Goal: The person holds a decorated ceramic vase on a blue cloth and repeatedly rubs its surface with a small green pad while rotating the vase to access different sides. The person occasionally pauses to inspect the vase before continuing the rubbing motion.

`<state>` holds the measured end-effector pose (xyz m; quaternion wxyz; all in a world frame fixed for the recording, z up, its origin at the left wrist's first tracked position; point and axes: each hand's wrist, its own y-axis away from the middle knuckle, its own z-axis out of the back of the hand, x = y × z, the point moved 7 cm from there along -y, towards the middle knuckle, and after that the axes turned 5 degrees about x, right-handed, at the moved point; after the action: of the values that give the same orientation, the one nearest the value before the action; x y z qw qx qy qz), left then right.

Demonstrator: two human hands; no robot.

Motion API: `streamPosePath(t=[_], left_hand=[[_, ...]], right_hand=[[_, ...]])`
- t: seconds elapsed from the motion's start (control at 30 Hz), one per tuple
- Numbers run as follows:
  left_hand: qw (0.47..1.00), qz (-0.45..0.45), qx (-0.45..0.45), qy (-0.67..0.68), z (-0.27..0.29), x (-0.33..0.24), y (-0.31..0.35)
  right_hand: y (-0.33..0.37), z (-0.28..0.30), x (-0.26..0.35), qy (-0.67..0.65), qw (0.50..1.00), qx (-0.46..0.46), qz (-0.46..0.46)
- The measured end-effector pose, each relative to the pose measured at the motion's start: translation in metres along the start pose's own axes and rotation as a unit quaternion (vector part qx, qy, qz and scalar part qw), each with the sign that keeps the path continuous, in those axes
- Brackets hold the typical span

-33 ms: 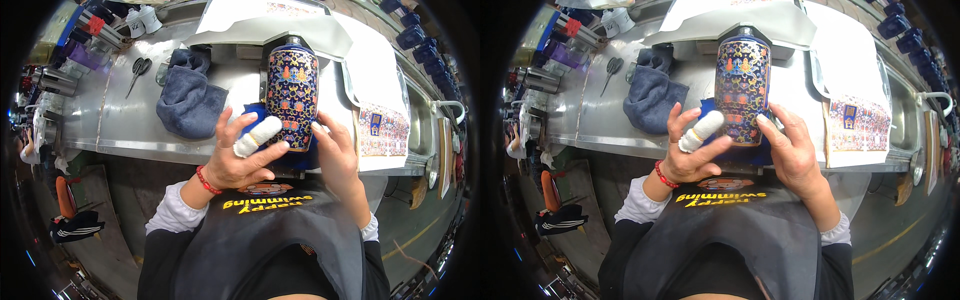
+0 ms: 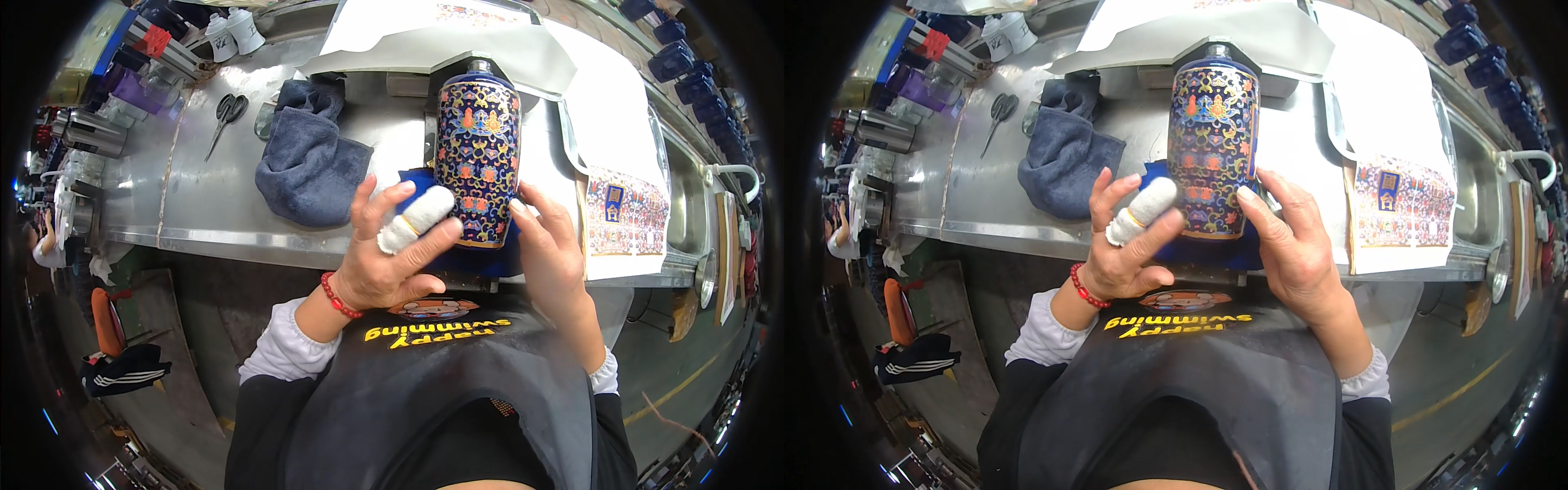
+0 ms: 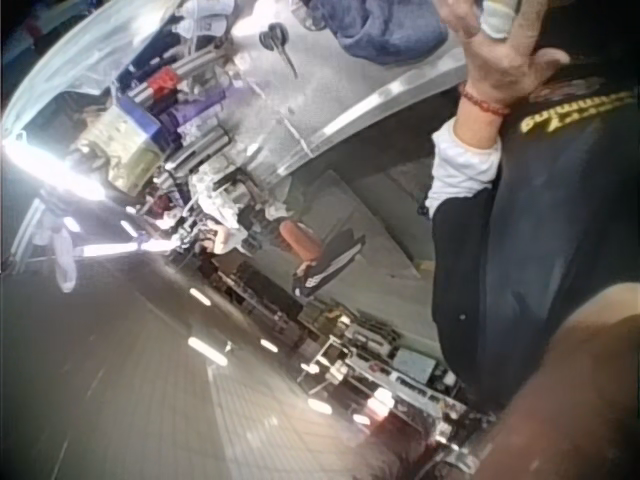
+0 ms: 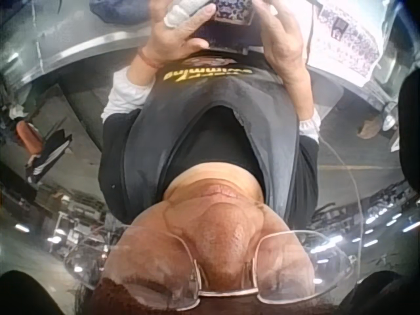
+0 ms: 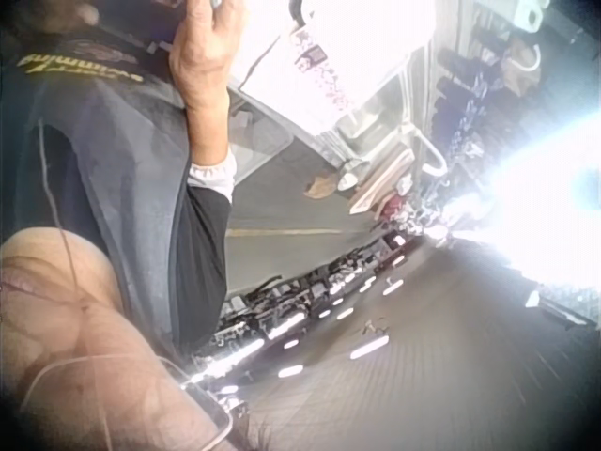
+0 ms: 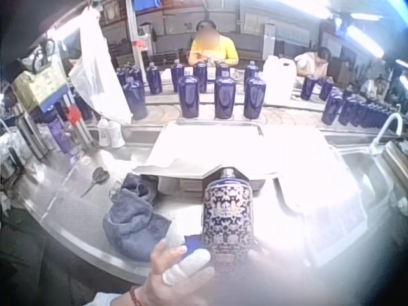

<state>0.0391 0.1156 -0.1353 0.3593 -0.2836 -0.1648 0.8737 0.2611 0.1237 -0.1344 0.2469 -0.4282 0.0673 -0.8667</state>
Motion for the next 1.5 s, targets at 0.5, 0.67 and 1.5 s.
streamPosePath(t=[0.5, 0.67, 1.5], left_hand=[[0.999, -0.024, -0.030, 0.004, -0.005, -0.019, 0.005], [0.999, 0.019, -0.024, -0.034, -0.007, -0.015, 0.012], [0.999, 0.025, -0.033, -0.012, -0.011, -0.018, 0.008]], right_hand=[[0.007, -0.012, -0.018, -0.065, 0.991, 0.021, -0.111], [0.004, -0.010, -0.005, -0.001, 1.000, -0.004, 0.000], [0.008, -0.011, -0.007, 0.034, 0.999, -0.015, 0.036]])
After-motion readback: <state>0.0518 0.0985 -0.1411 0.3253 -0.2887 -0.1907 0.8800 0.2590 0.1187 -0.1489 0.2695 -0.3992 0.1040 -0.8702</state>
